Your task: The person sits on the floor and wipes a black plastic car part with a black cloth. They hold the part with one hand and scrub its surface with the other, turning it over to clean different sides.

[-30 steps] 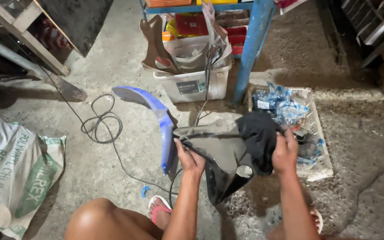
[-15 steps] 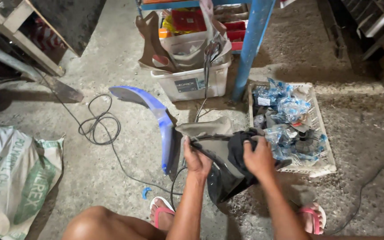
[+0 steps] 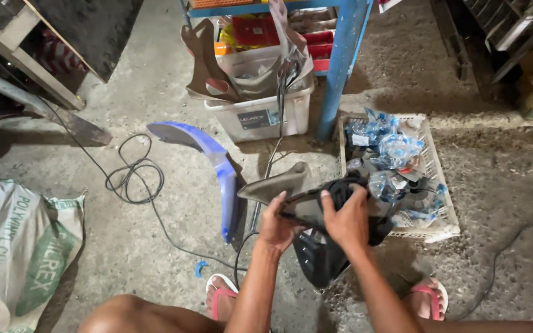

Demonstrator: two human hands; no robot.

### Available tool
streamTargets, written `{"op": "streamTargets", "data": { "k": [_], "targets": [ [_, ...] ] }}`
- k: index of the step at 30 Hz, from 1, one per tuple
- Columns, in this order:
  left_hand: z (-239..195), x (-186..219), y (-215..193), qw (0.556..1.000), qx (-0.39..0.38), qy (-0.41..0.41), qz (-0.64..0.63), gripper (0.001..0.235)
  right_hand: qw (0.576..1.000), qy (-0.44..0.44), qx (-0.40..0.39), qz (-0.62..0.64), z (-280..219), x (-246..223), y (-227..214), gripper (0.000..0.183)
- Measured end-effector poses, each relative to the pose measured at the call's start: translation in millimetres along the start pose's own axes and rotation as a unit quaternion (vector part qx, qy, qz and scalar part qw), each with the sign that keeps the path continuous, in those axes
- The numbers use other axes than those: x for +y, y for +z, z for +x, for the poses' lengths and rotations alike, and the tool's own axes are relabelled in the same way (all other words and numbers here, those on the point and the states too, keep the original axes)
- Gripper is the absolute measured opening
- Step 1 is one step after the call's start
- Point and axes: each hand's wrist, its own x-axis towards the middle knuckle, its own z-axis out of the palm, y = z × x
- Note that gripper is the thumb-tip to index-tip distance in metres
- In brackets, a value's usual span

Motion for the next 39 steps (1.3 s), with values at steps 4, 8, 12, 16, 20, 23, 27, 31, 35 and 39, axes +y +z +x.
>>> {"op": "streamTargets", "data": {
  "k": [4,8,12,16,20,23,27,31,35,39],
  "targets": [
    [-8.3,-11.0,13.3,0.999,-0.026,0.007,-0.042,0.053,0.999,0.012,-0.024,-0.024,-2.4,-24.7,-17.0,0.07],
    [16.7,-28.5,-9.8,0.994,-0.06,0.043,-0.082,0.053,0.992,-0.113,0.01,-0.047,-28.4,-45.4,-4.5,0.055],
    [8.3,-21.1,-15.3,0.989,-0.044,0.096,-0.107,0.048,0.962,-0.266,-0.036,-0.048,-49.6,-33.9,17.1,0.056],
    [-2.8,-19.9,-2.3,0.987,-0.043,0.103,-0.119,0.034,0.961,-0.243,-0.026,-0.126,-11.8,-22.7,13.0,0.051],
    [-42.0,-19.9,46.4,0.987,-0.082,0.084,-0.107,0.046,0.981,-0.128,-0.015,-0.143,20.2,-9.1,-9.0,0.058],
    [-15.8,-30.1,23.4,0.984,-0.114,0.093,-0.098,0.052,0.98,-0.181,-0.018,-0.083,20.7,8.1,4.0,0.054],
    [20.5,-30.6,-15.1,0.983,-0.102,0.093,-0.125,0.072,0.952,-0.306,-0.028,-0.01,-21.7,-2.1,22.7,0.043],
    [15.8,-29.3,-25.9,0.981,-0.11,0.094,-0.131,0.077,0.938,-0.334,-0.084,-0.028,-27.2,-7.3,20.0,0.042],
    [15.3,-36.0,-12.1,0.983,-0.087,0.118,-0.11,0.063,0.96,-0.27,-0.02,-0.072,-19.1,7.0,24.2,0.043],
    [17.4,-42.9,-18.7,0.989,-0.067,0.106,-0.084,0.069,0.956,-0.293,-0.036,0.002,-39.7,-5.8,32.9,0.041]
  ]
}}
